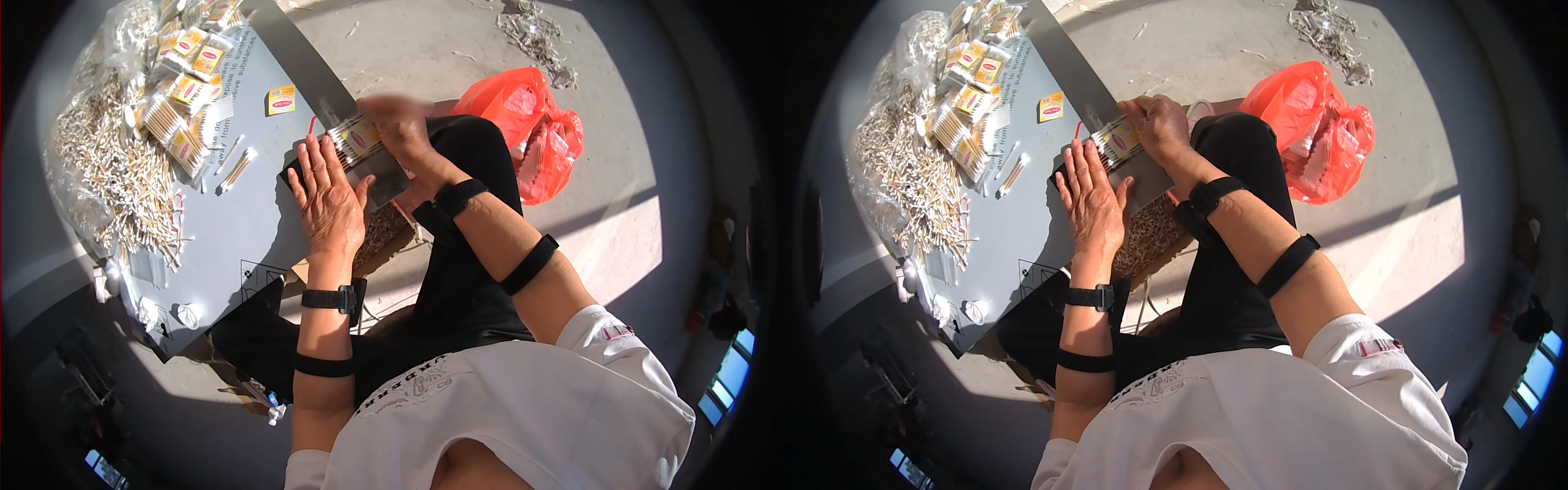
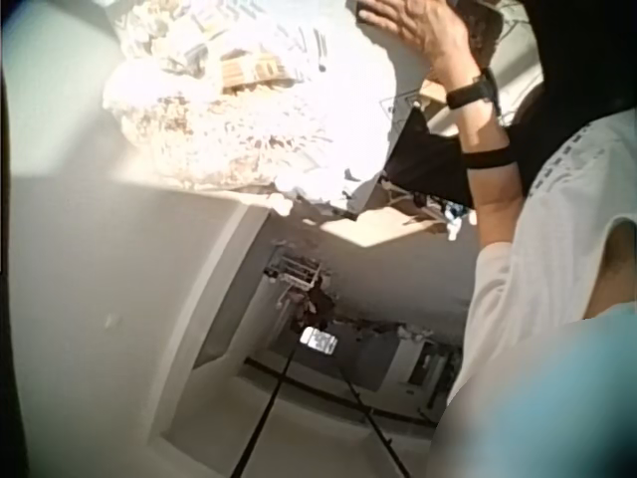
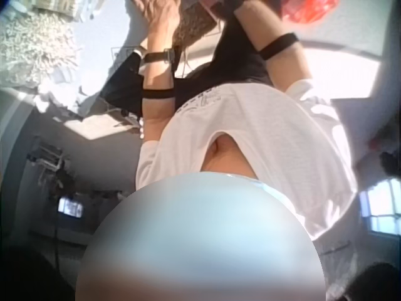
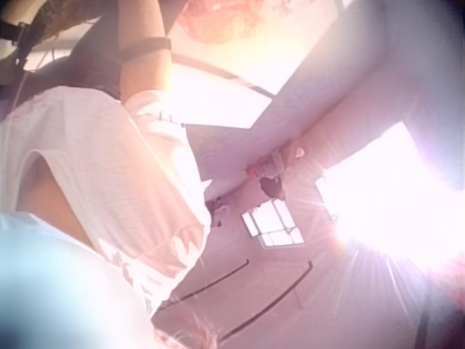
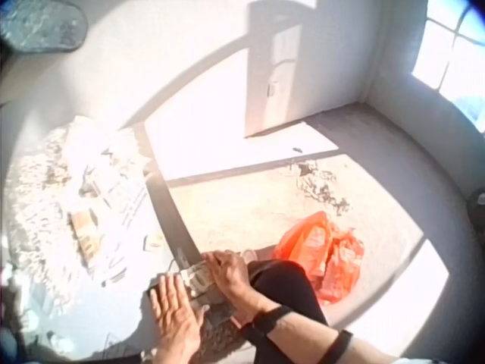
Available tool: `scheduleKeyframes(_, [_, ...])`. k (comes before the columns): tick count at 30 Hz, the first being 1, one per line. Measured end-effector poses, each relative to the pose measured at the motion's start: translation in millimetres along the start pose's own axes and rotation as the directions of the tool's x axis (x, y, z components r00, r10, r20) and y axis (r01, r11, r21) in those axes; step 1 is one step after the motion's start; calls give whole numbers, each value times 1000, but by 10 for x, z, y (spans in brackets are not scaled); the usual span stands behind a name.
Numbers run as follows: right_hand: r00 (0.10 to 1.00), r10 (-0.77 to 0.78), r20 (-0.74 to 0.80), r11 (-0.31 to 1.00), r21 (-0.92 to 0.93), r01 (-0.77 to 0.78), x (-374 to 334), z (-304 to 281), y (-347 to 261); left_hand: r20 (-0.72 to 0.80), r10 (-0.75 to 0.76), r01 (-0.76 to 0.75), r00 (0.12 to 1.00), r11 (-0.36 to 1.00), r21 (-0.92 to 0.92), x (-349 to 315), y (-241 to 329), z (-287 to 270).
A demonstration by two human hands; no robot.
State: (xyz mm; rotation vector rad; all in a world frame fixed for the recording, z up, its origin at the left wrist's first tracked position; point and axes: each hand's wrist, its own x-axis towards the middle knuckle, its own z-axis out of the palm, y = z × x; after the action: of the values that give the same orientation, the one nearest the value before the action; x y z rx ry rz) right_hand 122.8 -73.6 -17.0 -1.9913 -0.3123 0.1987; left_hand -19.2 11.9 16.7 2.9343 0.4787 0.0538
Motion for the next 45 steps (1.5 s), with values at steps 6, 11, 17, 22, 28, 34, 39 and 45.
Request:
scheduleKeyframes(6, [998,53,21,996,65,-54,-2,-26,-8,-85,13,-23,996,991,-128,-5,-55,1])
scheduleKeyframes(11, [890,441,114,627,671,-396,94,-154,157,-281,-333,-70,900,526,-848,74,-136,0])
scheduleKeyframes(17, [736,562,378,147,829,-539,-12,-119,-21,-245,-514,-226,822,99,-969,244,-32,97])
scheduleKeyframes(22, [872,445,204,419,813,-404,-54,-50,28,-228,-501,-221,835,75,-972,301,21,94])
scheduleKeyframes(28, [957,286,50,666,708,-236,-51,29,95,-232,-506,-234,831,61,-970,318,4,123])
scheduleKeyframes(34, [968,249,40,747,628,-219,-75,0,81,-245,-518,-257,820,50,-965,321,14,139])
scheduleKeyframes(39, [966,257,29,727,653,-213,-60,16,120,-248,-503,-251,828,62,-966,343,60,128])
scheduleKeyframes(45, [975,220,25,749,636,-186,-79,12,76,-250,-510,-262,823,49,-964,336,47,156])
